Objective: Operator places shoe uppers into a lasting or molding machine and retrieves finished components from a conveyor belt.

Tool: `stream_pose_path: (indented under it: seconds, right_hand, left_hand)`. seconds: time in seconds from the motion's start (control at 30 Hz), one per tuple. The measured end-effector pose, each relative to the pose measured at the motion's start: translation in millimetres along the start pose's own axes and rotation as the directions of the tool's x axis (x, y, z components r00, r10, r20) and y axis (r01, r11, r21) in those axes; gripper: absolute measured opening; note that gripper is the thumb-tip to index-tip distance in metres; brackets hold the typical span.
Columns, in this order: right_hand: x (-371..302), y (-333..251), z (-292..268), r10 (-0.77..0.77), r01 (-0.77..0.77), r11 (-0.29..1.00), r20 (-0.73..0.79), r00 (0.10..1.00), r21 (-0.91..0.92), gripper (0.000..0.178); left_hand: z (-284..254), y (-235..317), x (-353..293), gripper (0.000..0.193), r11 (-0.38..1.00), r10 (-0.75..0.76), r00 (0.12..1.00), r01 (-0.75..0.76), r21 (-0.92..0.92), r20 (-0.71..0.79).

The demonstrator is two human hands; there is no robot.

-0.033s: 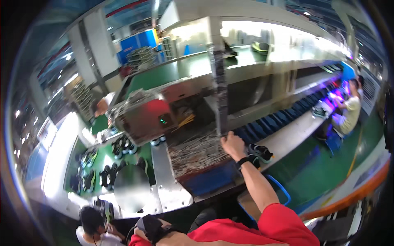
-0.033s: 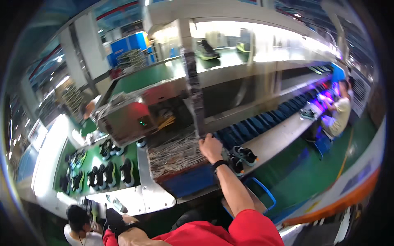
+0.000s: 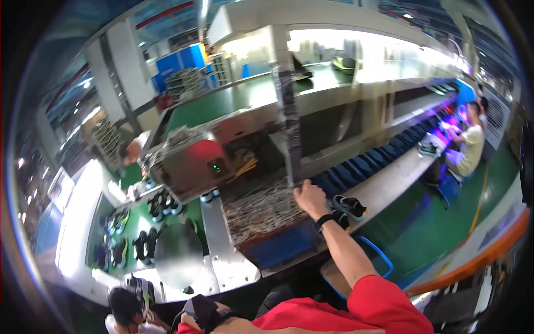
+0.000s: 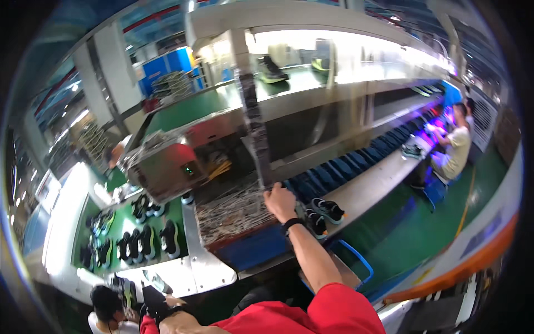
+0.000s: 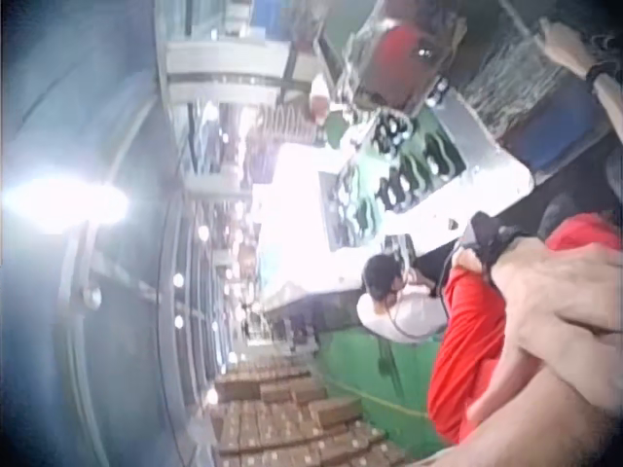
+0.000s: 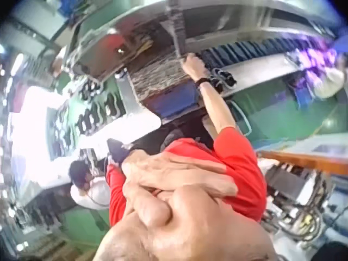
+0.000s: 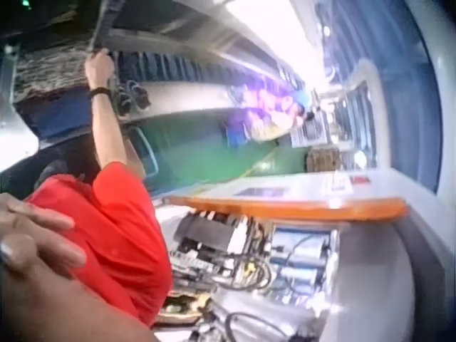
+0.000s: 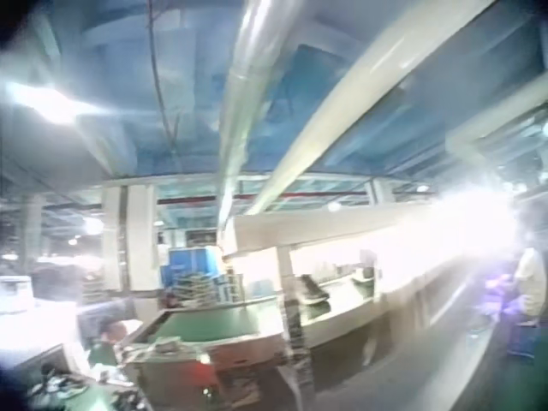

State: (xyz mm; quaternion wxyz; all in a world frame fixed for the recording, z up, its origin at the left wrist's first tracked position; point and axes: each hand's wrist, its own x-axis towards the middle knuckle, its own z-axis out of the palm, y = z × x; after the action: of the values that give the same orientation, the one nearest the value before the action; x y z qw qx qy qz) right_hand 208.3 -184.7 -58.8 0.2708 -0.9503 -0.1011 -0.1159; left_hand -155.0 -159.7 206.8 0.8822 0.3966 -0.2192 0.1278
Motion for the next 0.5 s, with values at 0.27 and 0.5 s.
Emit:
stream_pose_path:
  seconds: [0.27, 0.5]
  right_hand:
    - [-1, -5, -2, -0.005, 0.005, 0.999, 0.006, 1.0, 0.037, 0.043]
    - [0, -13, 0, 0.04, -0.04, 0.999, 0.057, 0.998, -0.004, 0.048]
  left_hand:
    - [0, -50, -24, 0.064, 0.748, 0.238, 0.923, -0.373, -0.55, -0.302]
    - [-39, -11, 34, 0.059, 0.875, 0.455, 0.794, -0.314, -0.369, 0.402]
